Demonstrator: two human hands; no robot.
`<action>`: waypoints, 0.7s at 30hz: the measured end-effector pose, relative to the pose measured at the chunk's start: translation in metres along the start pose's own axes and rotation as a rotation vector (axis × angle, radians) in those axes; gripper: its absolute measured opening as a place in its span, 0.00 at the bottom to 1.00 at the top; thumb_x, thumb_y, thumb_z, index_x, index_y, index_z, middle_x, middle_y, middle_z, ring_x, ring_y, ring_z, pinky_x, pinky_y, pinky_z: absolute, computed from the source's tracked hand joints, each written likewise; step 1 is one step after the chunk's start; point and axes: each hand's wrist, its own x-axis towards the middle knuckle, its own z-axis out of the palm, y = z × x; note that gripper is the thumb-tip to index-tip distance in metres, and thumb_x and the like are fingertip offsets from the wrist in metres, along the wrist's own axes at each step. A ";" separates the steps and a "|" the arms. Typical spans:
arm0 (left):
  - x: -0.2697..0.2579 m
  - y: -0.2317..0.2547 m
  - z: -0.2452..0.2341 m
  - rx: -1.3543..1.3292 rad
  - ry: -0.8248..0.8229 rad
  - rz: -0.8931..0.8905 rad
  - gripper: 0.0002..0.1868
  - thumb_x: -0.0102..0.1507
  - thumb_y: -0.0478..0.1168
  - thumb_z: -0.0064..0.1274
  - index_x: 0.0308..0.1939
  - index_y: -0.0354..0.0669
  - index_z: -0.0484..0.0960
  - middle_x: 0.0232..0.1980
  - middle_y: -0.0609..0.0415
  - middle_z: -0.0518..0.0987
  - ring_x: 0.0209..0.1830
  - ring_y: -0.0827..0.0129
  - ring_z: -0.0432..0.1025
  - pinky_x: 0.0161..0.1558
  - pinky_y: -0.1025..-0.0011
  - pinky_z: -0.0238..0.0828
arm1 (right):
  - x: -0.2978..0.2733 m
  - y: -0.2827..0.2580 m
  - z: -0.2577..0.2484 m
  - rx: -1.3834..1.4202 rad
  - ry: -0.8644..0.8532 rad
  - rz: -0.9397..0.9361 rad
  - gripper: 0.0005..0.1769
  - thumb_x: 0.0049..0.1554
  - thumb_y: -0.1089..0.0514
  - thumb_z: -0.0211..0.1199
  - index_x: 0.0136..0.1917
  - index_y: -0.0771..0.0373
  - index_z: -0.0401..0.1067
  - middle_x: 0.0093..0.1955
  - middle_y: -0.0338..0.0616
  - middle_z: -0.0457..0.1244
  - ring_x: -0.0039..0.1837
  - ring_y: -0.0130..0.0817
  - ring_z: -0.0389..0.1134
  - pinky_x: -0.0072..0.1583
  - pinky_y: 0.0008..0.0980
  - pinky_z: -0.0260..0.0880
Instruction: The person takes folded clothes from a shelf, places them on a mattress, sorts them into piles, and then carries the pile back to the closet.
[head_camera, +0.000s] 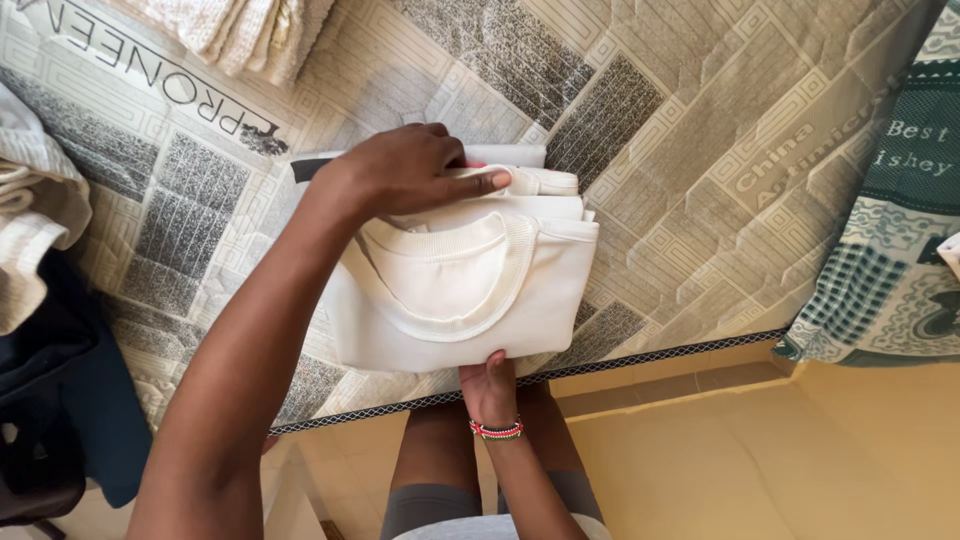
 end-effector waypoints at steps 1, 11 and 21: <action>0.002 0.000 0.001 0.002 -0.002 -0.004 0.53 0.59 0.82 0.31 0.56 0.37 0.82 0.54 0.41 0.78 0.55 0.49 0.74 0.53 0.52 0.73 | 0.002 0.003 -0.001 0.022 -0.001 -0.011 0.52 0.57 0.35 0.68 0.80 0.64 0.49 0.79 0.45 0.53 0.79 0.41 0.54 0.78 0.50 0.54; -0.013 -0.007 0.037 -0.074 0.234 0.219 0.53 0.59 0.80 0.39 0.63 0.35 0.76 0.61 0.37 0.72 0.64 0.44 0.65 0.62 0.49 0.62 | 0.008 0.023 -0.002 0.153 -0.033 -0.036 0.57 0.53 0.28 0.66 0.82 0.58 0.47 0.82 0.40 0.48 0.82 0.42 0.48 0.79 0.52 0.49; -0.005 -0.005 0.042 0.046 0.132 0.139 0.59 0.57 0.85 0.36 0.57 0.28 0.78 0.60 0.31 0.70 0.69 0.43 0.58 0.71 0.44 0.46 | 0.008 0.042 -0.015 0.191 -0.073 -0.042 0.62 0.49 0.25 0.65 0.83 0.56 0.45 0.83 0.39 0.46 0.83 0.42 0.46 0.80 0.54 0.48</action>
